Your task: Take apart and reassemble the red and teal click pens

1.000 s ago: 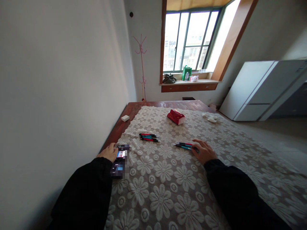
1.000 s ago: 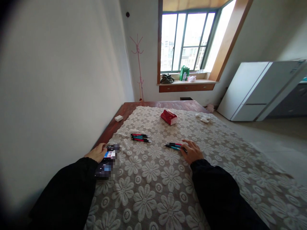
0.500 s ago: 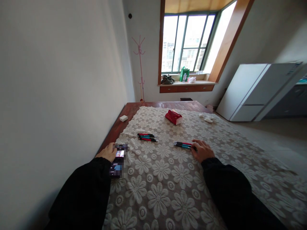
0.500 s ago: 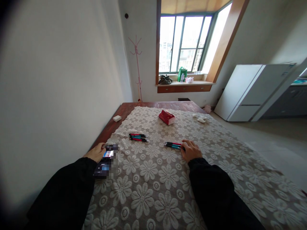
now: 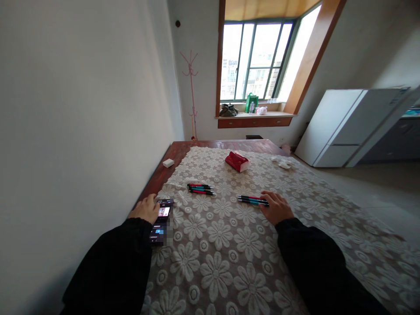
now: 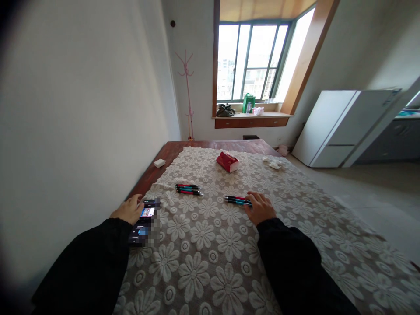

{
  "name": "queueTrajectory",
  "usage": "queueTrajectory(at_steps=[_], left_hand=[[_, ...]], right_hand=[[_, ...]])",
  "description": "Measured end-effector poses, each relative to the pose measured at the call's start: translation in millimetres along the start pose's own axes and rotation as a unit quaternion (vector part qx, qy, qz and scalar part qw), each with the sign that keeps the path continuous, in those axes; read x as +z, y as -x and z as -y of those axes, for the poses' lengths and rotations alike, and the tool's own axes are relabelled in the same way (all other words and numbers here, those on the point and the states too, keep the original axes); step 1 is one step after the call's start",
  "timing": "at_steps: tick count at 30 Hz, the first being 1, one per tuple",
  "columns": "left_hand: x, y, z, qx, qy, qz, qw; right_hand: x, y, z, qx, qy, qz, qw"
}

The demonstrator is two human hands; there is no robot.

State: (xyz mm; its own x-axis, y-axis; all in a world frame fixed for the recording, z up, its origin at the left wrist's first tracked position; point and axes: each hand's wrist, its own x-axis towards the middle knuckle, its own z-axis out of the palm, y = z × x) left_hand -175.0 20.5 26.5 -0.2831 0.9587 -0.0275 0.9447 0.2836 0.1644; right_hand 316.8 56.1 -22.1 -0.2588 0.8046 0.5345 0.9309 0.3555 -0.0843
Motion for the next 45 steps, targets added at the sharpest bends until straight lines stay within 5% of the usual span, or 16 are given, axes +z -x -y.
queueTrajectory(at_steps=[3, 6, 10, 13, 20, 27, 32, 35, 38, 41, 45], left_hand=[[-2.5, 23, -35, 0.098, 0.003, -0.043, 0.994], [2.6, 52, -87, 0.208, 0.044, 0.018, 0.977], [23.5, 79, -147, 0.322, 0.046, 0.051, 0.944], [42.1, 84, -168, 0.353, 0.061, 0.026, 0.933], [65.7, 76, -165, 0.308, 0.270, 0.016, 0.912], [70.8, 63, -160, 0.213, 0.490, 0.059, 0.843], [73.6, 56, -161, 0.096, 0.643, 0.131, 0.748], [75.3, 53, -163, 0.050, 0.722, 0.107, 0.681], [75.4, 54, -164, 0.043, 0.756, 0.071, 0.649], [74.4, 56, -162, 0.073, 0.743, 0.041, 0.664], [70.6, 61, -160, 0.164, 0.619, -0.013, 0.768]], right_hand=[[-6, -17, 36, -0.074, -0.066, 0.047, 0.994], [-2, -48, 84, -0.134, -0.101, 0.157, 0.973], [19, -89, 135, -0.095, -0.088, 0.214, 0.968], [39, -104, 152, -0.062, -0.081, 0.206, 0.973], [61, -100, 143, -0.049, -0.099, 0.198, 0.974], [60, -92, 128, -0.087, -0.088, 0.188, 0.974], [44, -74, 127, -0.057, -0.200, 0.126, 0.970], [35, -51, 133, -0.042, -0.294, 0.119, 0.947], [30, -30, 140, -0.039, -0.351, 0.100, 0.930], [27, -20, 144, -0.081, -0.399, 0.105, 0.907], [22, -20, 139, -0.029, -0.495, 0.088, 0.864]])
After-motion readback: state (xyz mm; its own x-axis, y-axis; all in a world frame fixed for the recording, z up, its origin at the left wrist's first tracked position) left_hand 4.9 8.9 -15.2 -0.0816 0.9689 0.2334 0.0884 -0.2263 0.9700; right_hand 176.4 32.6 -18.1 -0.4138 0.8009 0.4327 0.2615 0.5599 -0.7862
